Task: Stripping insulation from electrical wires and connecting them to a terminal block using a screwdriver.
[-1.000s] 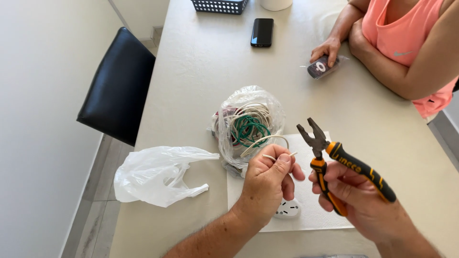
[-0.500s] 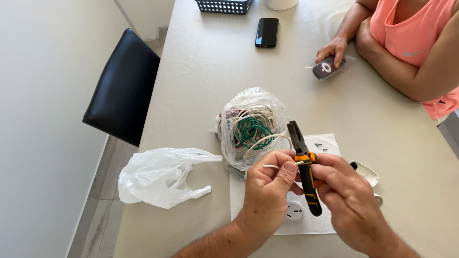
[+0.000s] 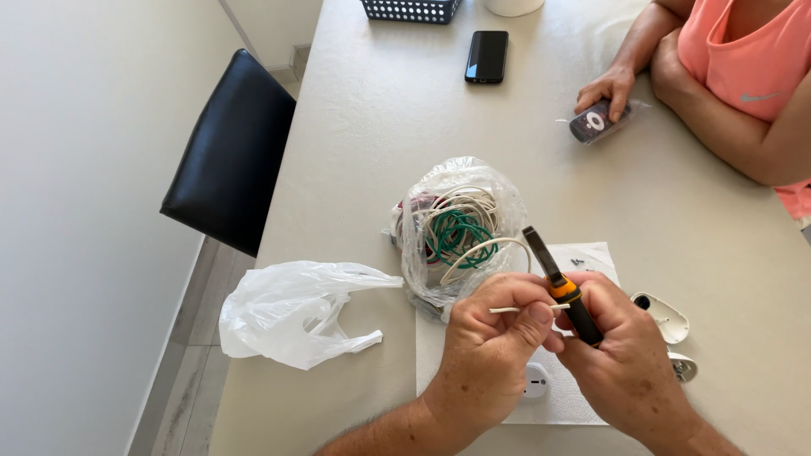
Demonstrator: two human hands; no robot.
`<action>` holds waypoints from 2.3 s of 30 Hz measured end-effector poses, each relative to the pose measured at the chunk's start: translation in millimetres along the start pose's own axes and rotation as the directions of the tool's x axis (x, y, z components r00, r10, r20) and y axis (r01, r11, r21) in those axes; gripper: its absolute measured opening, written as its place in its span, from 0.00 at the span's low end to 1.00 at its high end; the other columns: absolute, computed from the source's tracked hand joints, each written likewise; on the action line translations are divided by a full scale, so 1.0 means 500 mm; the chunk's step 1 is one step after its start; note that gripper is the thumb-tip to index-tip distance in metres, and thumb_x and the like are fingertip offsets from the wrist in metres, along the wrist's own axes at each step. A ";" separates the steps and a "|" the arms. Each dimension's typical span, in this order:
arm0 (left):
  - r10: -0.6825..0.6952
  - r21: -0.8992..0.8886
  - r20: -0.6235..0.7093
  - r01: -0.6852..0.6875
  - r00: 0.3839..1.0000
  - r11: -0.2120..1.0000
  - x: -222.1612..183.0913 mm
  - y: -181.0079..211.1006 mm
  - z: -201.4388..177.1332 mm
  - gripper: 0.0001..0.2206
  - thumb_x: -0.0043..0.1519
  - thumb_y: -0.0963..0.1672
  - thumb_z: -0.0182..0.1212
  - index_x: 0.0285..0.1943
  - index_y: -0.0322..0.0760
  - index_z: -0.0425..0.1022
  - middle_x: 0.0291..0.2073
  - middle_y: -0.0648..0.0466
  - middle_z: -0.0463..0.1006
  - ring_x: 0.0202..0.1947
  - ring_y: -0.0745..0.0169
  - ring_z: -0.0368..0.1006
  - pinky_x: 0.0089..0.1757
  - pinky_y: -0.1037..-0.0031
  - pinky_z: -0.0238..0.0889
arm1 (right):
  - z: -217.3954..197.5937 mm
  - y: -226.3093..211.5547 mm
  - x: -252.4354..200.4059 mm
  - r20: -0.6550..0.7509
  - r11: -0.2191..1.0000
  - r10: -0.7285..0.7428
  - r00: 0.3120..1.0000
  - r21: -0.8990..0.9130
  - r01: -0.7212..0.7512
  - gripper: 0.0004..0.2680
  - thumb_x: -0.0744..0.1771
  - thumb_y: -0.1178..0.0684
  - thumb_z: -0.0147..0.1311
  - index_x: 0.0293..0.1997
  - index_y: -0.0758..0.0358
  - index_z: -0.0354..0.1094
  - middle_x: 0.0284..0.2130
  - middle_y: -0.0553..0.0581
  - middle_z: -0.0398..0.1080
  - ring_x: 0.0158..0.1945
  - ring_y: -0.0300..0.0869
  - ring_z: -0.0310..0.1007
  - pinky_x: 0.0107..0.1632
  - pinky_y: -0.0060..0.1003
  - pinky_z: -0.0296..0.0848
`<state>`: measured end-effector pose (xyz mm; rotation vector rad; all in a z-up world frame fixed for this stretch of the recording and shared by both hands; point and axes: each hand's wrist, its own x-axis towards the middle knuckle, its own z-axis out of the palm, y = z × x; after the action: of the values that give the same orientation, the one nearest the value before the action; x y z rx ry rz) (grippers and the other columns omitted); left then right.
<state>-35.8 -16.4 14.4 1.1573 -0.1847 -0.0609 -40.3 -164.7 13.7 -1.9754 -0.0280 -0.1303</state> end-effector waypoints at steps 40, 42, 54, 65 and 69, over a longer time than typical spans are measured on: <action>0.175 0.214 0.256 -0.232 0.951 0.949 0.042 0.023 -0.042 0.13 0.67 0.50 0.59 0.34 0.40 0.75 0.30 0.59 0.70 0.33 0.67 0.62 0.38 0.76 0.57 | -0.006 0.045 -0.001 -0.053 0.507 -0.776 0.628 -0.644 0.572 0.02 0.67 0.66 0.52 0.38 0.70 0.64 0.56 0.68 0.66 0.58 0.62 0.70 0.64 0.59 0.72; 0.170 0.250 0.265 -0.238 0.949 0.939 0.042 0.026 -0.041 0.15 0.67 0.51 0.57 0.33 0.40 0.73 0.29 0.60 0.69 0.32 0.67 0.60 0.38 0.76 0.56 | -0.006 0.043 0.000 -0.044 0.497 -0.785 0.618 -0.640 0.586 0.02 0.68 0.66 0.52 0.37 0.71 0.64 0.55 0.69 0.67 0.57 0.62 0.70 0.63 0.58 0.73; 0.100 0.171 0.235 -0.142 0.967 0.975 0.039 0.011 -0.040 0.13 0.67 0.51 0.59 0.34 0.40 0.74 0.28 0.59 0.68 0.30 0.69 0.60 0.33 0.77 0.54 | -0.003 0.048 0.001 -0.061 0.529 -0.774 0.630 -0.608 0.591 0.05 0.67 0.67 0.53 0.34 0.71 0.59 0.52 0.70 0.67 0.52 0.63 0.70 0.57 0.55 0.74; -0.035 0.002 0.144 0.036 0.989 0.999 0.034 0.005 -0.029 0.08 0.66 0.41 0.60 0.34 0.34 0.71 0.27 0.57 0.60 0.20 0.69 0.51 0.22 0.78 0.45 | -0.005 0.062 -0.009 -0.050 0.679 -0.653 0.756 -0.481 0.554 0.05 0.59 0.66 0.47 0.29 0.68 0.53 0.41 0.68 0.71 0.41 0.56 0.70 0.41 0.44 0.71; -0.001 0.243 0.059 -0.013 0.998 0.970 0.032 0.028 -0.020 0.08 0.66 0.41 0.58 0.33 0.36 0.72 0.25 0.57 0.64 0.19 0.71 0.58 0.22 0.77 0.51 | -0.005 0.065 -0.014 -0.029 0.761 -0.545 0.838 -0.438 0.479 0.05 0.58 0.65 0.46 0.27 0.66 0.51 0.38 0.60 0.73 0.28 0.49 0.62 0.30 0.40 0.63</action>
<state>-18.8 -3.9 25.0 1.4008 -0.2529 -0.0684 -44.9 -179.7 -15.5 -2.3320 -0.4864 -0.7063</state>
